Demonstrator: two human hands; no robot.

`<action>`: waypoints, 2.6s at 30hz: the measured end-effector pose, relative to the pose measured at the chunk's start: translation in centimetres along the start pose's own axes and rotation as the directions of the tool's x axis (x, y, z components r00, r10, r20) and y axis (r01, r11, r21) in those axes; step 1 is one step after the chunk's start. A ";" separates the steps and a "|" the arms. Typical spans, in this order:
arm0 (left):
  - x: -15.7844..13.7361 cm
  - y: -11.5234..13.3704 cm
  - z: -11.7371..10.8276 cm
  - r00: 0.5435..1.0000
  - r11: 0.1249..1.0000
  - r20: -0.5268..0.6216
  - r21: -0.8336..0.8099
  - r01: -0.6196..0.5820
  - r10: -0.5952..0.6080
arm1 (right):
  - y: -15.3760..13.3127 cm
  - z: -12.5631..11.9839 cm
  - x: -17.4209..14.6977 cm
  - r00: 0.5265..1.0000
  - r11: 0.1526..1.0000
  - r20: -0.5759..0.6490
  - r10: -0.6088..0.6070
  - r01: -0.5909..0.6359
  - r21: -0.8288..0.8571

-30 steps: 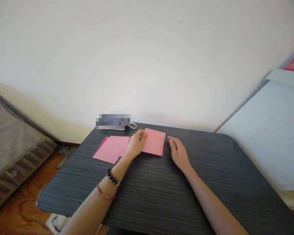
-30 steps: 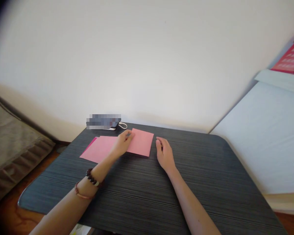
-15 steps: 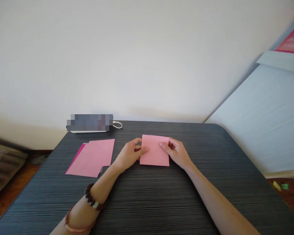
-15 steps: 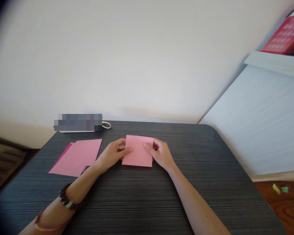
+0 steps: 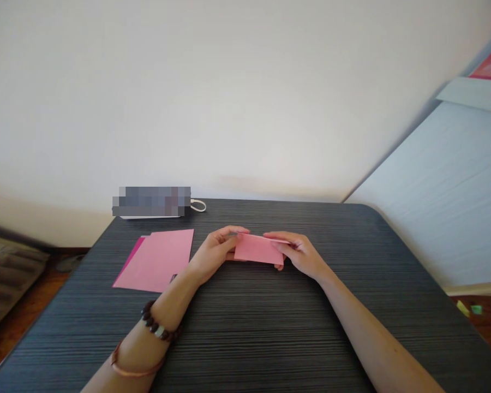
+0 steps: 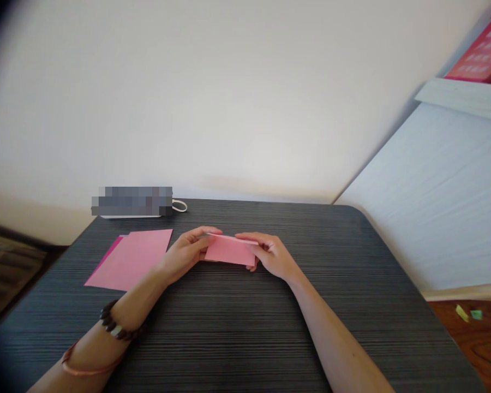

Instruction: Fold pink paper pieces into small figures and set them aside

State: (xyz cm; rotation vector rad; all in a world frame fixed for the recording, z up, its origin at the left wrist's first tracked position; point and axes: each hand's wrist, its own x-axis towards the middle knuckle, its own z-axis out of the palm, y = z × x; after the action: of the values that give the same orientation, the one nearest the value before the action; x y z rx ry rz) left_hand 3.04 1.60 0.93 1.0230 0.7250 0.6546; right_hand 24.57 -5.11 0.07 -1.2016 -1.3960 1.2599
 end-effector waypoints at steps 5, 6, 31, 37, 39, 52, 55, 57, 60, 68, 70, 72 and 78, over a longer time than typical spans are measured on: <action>-0.1 0.8 -0.1 0.986 0.986 0.090 -0.083 0.148 -0.140 | 0.1 -0.1 0.1 1.000 1.000 -0.029 0.003 -0.004 -0.024; -0.1 0.8 -0.1 0.985 0.984 0.092 -0.090 0.156 -0.148 | 0.1 0.0 0.1 0.999 0.999 -0.036 0.002 -0.003 -0.036; 0.2 -0.5 0.2 0.994 0.977 -0.094 0.212 -0.036 0.057 | 0.0 0.5 0.3 0.992 0.999 -0.127 -0.015 0.010 -0.044; 0.1 -0.4 0.3 0.994 0.978 -0.103 0.207 -0.020 0.042 | 0.1 1.1 0.3 0.985 0.996 -0.170 0.011 -0.026 -0.087; 0.1 -0.4 0.4 0.992 0.979 -0.117 0.205 -0.023 0.047 | 0.2 1.1 0.3 0.985 0.997 -0.174 0.015 -0.028 -0.069; 0.4 -0.7 0.3 0.986 0.993 -0.165 0.119 -0.015 0.035 | 0.5 1.0 0.3 0.988 0.998 -0.153 0.028 -0.036 -0.053; 0.3 -0.7 0.2 0.986 0.991 -0.164 0.131 -0.017 0.039 | 0.5 0.9 0.4 0.989 0.998 -0.146 0.033 -0.040 -0.045; 0.3 -0.7 0.2 0.986 0.990 -0.162 0.141 -0.024 0.047 | 0.5 0.9 0.4 0.989 0.998 -0.146 0.026 -0.034 -0.048; 0.3 -0.8 0.2 0.986 0.989 -0.158 0.144 -0.029 0.051 | 0.5 0.9 0.4 0.990 0.998 -0.140 0.022 -0.029 -0.047; 0.4 -0.8 0.1 0.983 0.990 -0.175 0.137 -0.027 0.051 | 0.4 0.9 0.3 0.991 0.998 -0.129 0.024 -0.030 -0.048; 0.4 -0.9 0.2 0.983 0.991 -0.176 0.133 -0.032 0.055 | 0.4 0.9 0.3 0.992 0.998 -0.126 0.024 -0.031 -0.050; 0.4 -0.9 0.2 0.983 0.990 -0.176 0.134 -0.035 0.058 | 0.4 0.9 0.3 0.992 0.998 -0.125 0.023 -0.030 -0.049; 0.5 -0.8 0.2 0.983 0.989 -0.176 0.142 -0.028 0.053 | 0.4 0.8 0.3 0.992 0.998 -0.124 0.015 -0.022 -0.053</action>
State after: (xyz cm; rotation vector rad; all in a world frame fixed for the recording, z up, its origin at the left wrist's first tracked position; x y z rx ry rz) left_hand 3.64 1.55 0.21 1.1185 0.9199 0.7466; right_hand 23.74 -4.90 -0.44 -1.3106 -1.3384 1.1463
